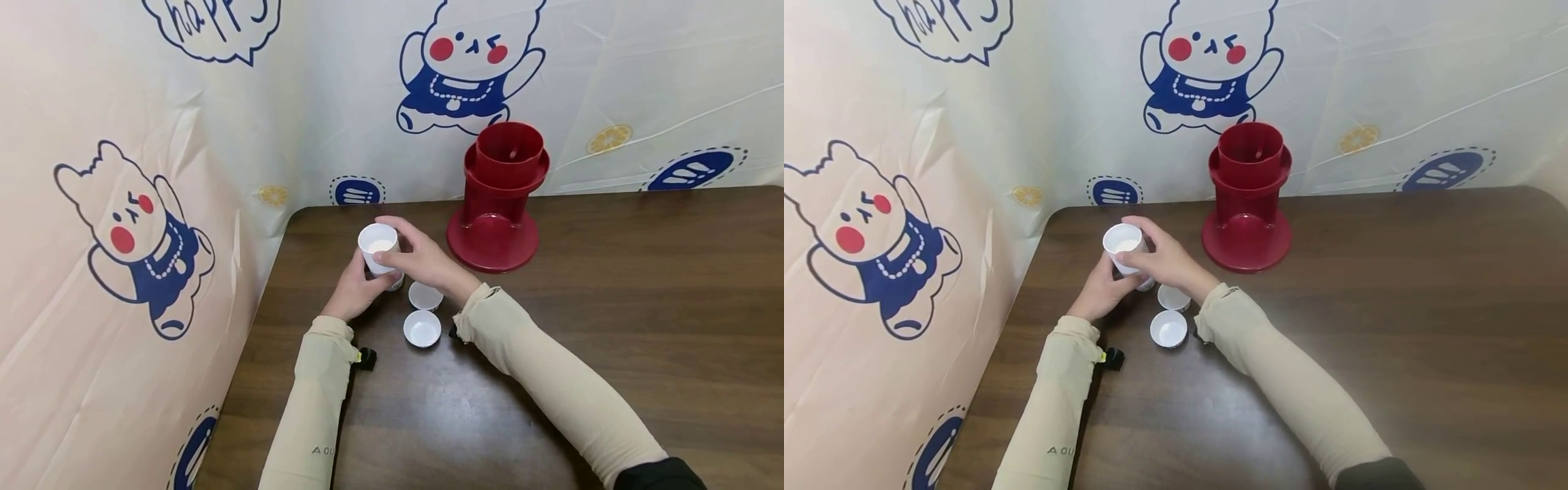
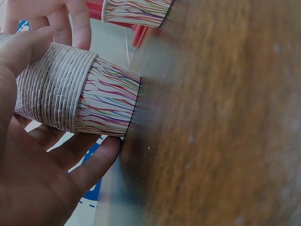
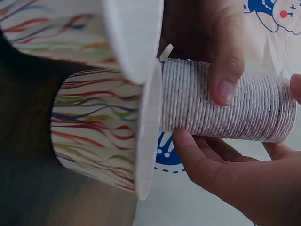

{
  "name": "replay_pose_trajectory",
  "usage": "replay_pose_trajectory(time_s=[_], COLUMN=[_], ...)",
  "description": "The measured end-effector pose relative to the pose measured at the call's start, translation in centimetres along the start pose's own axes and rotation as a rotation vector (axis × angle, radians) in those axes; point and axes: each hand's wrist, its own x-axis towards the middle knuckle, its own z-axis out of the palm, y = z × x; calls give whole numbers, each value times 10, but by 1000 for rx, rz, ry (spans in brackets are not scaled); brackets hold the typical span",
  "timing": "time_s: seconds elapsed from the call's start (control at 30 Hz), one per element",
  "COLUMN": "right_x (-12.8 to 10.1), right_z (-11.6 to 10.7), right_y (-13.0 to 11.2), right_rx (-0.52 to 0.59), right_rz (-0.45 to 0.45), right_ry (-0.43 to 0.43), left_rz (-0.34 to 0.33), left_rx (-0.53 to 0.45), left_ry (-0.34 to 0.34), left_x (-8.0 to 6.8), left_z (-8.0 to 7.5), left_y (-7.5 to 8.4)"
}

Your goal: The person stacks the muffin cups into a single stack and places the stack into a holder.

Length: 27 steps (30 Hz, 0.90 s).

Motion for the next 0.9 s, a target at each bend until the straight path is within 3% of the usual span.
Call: replay_pose_trajectory(time_s=[0.27,0.57,0.9], right_x=[-1,-12,-30], right_z=[-6,-23,-47], right_y=[-2,-2,18], right_rx=[-120,-214,-276], right_rz=[-10,53,51], right_ry=[-40,-57,-125], left_rz=[-6,-18,-33], left_rx=[16,26,34], left_ry=[9,4,24], left_x=[-1,1,-1], left_z=[-1,0,2], left_y=[0,0,2])
